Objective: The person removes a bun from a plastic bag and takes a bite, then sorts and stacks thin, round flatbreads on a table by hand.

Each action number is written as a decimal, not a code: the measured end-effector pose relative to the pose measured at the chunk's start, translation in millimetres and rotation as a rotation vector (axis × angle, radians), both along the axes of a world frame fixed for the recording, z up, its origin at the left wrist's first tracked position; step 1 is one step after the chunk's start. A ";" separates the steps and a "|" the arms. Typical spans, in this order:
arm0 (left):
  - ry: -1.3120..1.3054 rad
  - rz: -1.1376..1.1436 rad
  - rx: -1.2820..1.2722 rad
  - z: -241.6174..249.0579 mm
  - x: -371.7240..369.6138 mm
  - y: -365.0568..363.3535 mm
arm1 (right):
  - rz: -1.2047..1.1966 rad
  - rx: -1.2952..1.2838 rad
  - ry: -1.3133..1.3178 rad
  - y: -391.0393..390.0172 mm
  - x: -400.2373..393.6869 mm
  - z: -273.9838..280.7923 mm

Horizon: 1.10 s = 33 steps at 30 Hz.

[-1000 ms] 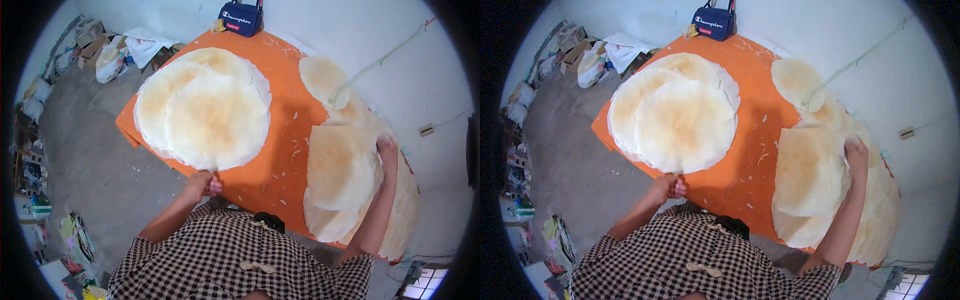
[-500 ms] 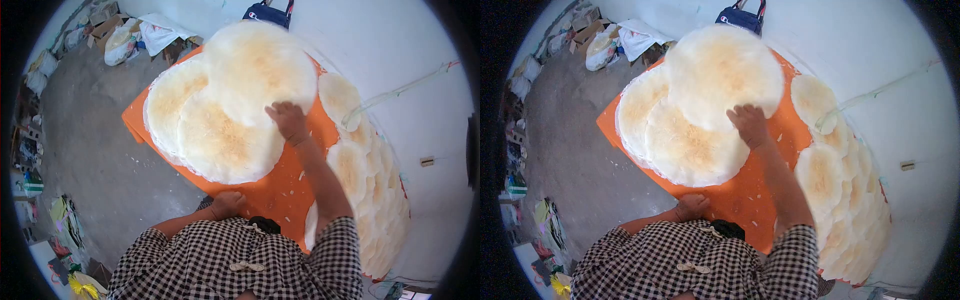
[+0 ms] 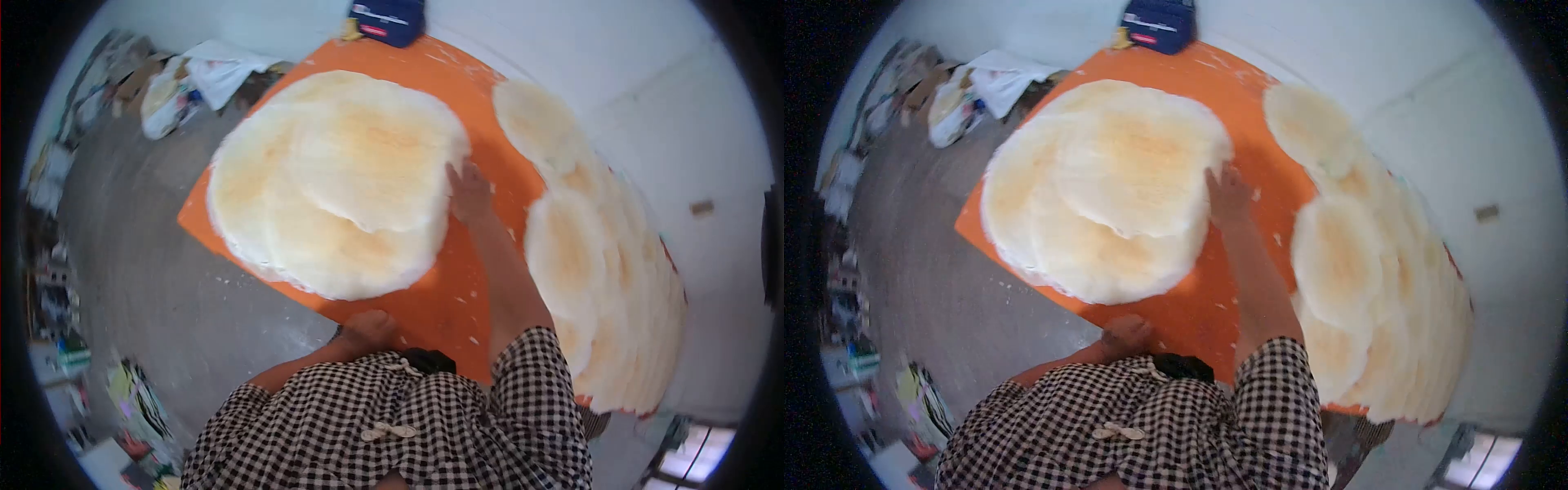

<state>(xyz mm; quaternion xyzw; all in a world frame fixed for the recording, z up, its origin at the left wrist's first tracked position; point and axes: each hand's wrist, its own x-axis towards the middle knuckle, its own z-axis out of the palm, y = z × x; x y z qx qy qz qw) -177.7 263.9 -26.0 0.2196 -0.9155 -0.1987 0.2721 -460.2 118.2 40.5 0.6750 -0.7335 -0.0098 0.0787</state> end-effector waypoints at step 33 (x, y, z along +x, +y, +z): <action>0.437 0.165 1.240 70.6 -165.3 45.8 | -0.207 -0.021 -0.723 225.1 -117.6 68.7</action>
